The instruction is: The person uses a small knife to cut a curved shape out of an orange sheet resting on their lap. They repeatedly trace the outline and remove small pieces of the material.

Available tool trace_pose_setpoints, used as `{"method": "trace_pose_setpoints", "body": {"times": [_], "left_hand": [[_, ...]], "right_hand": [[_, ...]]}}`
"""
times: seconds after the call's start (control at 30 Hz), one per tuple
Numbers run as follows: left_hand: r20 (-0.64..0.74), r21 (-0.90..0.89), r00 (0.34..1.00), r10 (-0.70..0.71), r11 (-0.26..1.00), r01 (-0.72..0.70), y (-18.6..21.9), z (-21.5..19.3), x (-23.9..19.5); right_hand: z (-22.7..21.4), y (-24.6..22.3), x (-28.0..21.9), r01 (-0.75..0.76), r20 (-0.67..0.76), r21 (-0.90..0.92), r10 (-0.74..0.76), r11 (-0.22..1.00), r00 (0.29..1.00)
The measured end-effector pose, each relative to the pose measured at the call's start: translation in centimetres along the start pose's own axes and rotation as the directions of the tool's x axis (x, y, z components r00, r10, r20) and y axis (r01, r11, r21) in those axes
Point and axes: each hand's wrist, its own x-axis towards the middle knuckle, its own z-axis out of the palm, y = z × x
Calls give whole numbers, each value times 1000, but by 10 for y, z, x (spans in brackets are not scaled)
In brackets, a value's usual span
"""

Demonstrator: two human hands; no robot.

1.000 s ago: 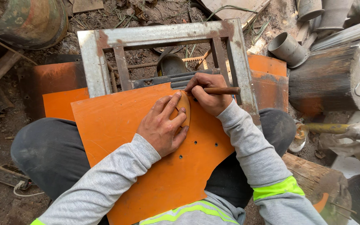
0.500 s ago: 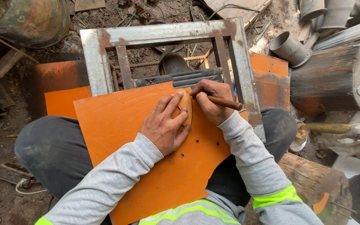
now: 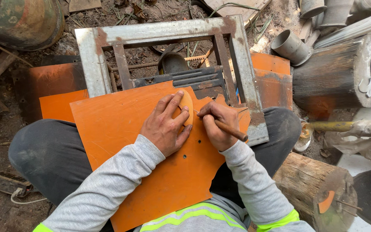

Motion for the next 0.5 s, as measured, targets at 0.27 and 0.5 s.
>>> {"method": "trace_pose_setpoints", "body": {"times": [0.27,0.5], "left_hand": [[9,-12,1000,-17,1000,17,1,-1,0],[-7,-4,1000,-2,1000,2,1,-1,-1]], "right_hand": [[6,-14,-27,-17,-39,-3,17,1000,999],[7,-20,-38,-10,-33,-66,8,998,999]]}}
